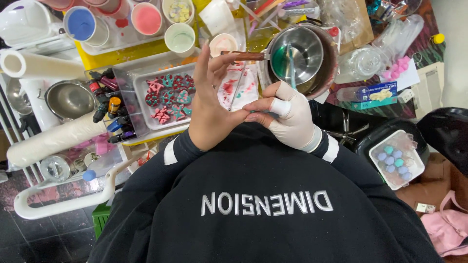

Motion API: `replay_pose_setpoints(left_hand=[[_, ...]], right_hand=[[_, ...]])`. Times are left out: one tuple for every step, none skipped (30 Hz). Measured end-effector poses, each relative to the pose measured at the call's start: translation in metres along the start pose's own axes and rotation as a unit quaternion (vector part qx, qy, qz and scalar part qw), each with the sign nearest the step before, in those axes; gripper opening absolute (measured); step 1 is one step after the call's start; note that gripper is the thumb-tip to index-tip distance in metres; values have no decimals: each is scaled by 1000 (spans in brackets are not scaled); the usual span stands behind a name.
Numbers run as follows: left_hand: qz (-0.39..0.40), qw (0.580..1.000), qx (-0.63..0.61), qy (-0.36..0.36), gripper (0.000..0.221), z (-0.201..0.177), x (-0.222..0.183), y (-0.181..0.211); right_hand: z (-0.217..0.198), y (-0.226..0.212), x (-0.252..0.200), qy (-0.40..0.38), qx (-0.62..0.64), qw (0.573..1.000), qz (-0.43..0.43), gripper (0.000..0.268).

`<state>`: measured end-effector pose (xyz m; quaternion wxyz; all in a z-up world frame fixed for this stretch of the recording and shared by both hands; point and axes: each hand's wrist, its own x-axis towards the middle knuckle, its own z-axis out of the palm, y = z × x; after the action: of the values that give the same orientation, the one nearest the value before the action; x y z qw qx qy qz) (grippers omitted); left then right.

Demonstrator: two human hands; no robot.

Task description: Decorating small wax shapes with liquid green wax using a spatula tool.

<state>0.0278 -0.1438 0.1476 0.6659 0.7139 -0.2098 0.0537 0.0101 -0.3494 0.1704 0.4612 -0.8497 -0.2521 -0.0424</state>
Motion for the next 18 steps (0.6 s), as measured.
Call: replay_pose_setpoints(left_hand=[[0, 1000, -1, -2, 129, 3, 2, 0], [-26, 999, -28, -9, 128, 5, 4, 0], [-53, 997, -55, -15, 127, 8, 6, 0], [-52, 997, -55, -17, 127, 11, 9, -2], [-73, 994, -76, -25, 127, 15, 12, -4], [-96, 990, -97, -33, 128, 17, 15, -6], [-95, 990, -97, -35, 128, 21, 18, -5], [-102, 990, -92, -42, 130, 25, 22, -4], [-109, 989, -87, -48, 132, 28, 25, -3], [-109, 989, -87, -51, 132, 30, 27, -3], [-111, 990, -68, -51, 133, 32, 28, -2], [-112, 991, -50, -51, 134, 34, 30, -2], [-110, 991, -50, -53, 134, 34, 30, -5], [-112, 992, -38, -48, 133, 34, 29, -7], [-114, 992, -25, -44, 132, 34, 28, -9], [-113, 992, -25, -45, 132, 34, 27, -10], [-114, 992, -14, -42, 129, 34, 26, -11], [-116, 993, -2, -38, 127, 33, 24, -11]], right_hand=[[-3, 0, 0, 2, -1, 1000, 2, 28], [-6, 0, 0, 8, 1, 1000, 8, 28], [-9, 0, 0, 15, 3, 1000, 15, 28], [-14, 1, -1, 17, 2, 1000, 15, 28], [-18, 2, -2, 20, -1, 1000, 20, 28], [-21, 3, -2, 23, -4, 999, 27, 27], [-27, 3, -1, 25, -5, 999, 28, 27], [-33, 2, 0, 40, -23, 999, 19, 28], [-40, 2, 1, 54, -41, 998, 10, 29], [-47, 9, -1, 56, -42, 997, 11, 29], [-54, 17, -3, 74, -28, 996, 49, 26], [-61, 24, -4, 91, -14, 992, 86, 24], [-68, 34, 1, 93, -15, 992, 86, 24], [-75, 43, 5, 92, -90, 987, 96, 24], [-82, 52, 9, 91, -165, 976, 105, 25], [-83, 63, 9, 92, -165, 976, 105, 25], [-84, 73, 9, 70, -225, 970, 64, 25], [-85, 83, 10, 47, -282, 958, 22, 26]])
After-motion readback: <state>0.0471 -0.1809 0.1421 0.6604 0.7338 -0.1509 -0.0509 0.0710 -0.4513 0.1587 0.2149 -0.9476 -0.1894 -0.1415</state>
